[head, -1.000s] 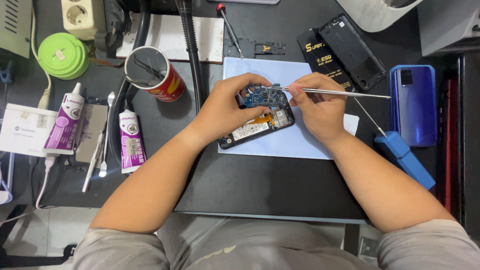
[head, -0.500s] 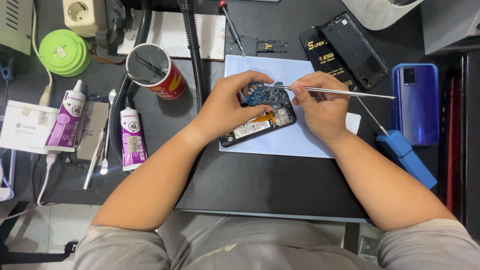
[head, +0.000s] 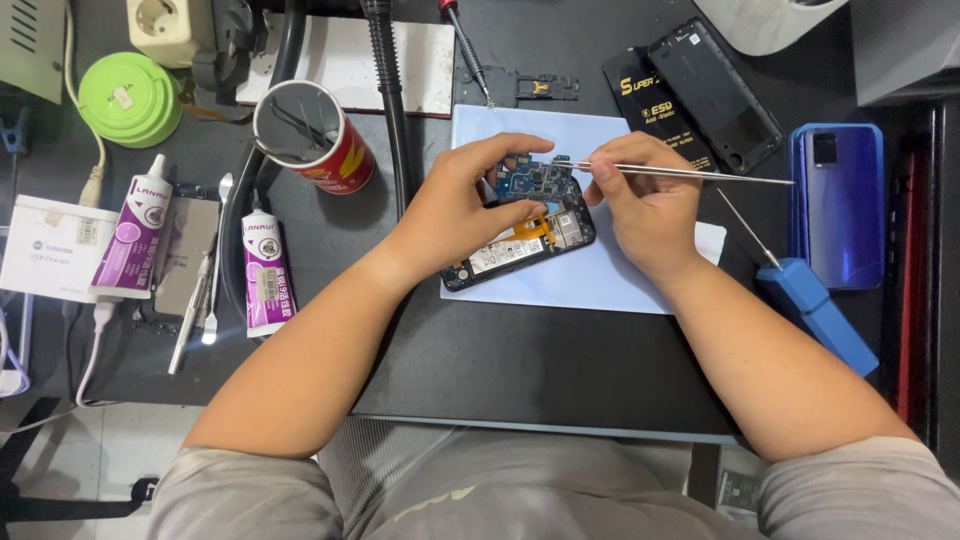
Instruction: The person uses tweezers to manipulate and position a small circuit board component within a disassembled smartphone chassis. The person repeatedly adjusts the component's placement and orientation while holding the phone body steady.
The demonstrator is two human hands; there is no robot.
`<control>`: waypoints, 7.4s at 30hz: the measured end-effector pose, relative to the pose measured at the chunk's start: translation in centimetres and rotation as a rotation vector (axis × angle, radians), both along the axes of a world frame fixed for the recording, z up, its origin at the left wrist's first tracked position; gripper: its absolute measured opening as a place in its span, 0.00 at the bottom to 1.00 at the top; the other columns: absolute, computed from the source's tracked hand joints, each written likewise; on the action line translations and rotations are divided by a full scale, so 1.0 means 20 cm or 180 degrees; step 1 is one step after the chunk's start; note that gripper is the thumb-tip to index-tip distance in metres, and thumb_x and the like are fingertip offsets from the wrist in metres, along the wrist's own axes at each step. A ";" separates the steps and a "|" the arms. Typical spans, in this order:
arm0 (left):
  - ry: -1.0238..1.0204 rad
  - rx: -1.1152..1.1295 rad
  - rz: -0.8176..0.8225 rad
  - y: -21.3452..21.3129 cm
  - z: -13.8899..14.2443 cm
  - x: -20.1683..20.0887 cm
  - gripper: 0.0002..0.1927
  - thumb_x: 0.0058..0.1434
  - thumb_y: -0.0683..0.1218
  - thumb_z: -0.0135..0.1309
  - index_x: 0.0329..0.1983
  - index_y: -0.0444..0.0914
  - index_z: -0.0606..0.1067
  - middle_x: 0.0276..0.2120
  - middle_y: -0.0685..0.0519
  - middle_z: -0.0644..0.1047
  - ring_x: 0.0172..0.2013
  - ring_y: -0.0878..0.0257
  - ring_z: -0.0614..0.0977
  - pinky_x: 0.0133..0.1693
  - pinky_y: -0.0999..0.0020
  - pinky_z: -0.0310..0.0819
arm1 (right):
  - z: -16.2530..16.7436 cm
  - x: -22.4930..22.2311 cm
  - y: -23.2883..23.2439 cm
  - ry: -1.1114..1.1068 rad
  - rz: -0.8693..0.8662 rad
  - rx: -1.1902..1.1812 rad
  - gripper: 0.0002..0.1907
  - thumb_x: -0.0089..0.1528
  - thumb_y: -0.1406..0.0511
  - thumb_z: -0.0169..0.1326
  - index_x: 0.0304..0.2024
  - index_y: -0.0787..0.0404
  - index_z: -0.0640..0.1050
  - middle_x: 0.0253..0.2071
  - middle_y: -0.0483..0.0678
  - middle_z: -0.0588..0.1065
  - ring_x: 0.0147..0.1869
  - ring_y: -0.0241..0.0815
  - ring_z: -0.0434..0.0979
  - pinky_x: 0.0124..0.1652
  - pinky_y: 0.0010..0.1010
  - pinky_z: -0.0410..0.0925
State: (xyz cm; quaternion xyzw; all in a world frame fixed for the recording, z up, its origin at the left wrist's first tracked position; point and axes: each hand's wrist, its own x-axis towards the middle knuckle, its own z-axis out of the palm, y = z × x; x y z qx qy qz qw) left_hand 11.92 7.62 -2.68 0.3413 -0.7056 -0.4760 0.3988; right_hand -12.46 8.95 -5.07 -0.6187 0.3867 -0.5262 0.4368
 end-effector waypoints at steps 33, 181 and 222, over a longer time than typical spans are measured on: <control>0.0030 0.0046 0.0060 0.01 0.00 0.00 0.19 0.61 0.41 0.65 0.54 0.39 0.73 0.37 0.55 0.82 0.33 0.72 0.82 0.32 0.74 0.75 | -0.02 0.00 0.01 -0.0215 -0.0016 -0.0180 0.07 0.72 0.75 0.52 0.53 0.67 0.73 0.53 0.51 0.70 0.55 0.43 0.81 0.43 0.29 0.80; 0.0439 -0.0538 0.0575 0.02 -0.06 -0.03 0.07 0.66 0.38 0.63 0.42 0.32 0.75 0.39 0.50 0.84 0.38 0.65 0.85 0.41 0.71 0.76 | 0.01 0.01 0.06 0.0242 0.0137 -0.0822 0.10 0.72 0.76 0.53 0.55 0.65 0.70 0.53 0.53 0.69 0.58 0.49 0.80 0.47 0.34 0.82; 0.0572 -0.0651 0.0617 0.02 -0.06 -0.03 0.07 0.70 0.37 0.59 0.43 0.31 0.71 0.41 0.47 0.82 0.44 0.62 0.86 0.46 0.70 0.80 | 0.02 0.02 0.07 0.0351 0.0007 -0.0711 0.08 0.71 0.78 0.55 0.51 0.68 0.72 0.49 0.56 0.76 0.55 0.49 0.84 0.45 0.30 0.81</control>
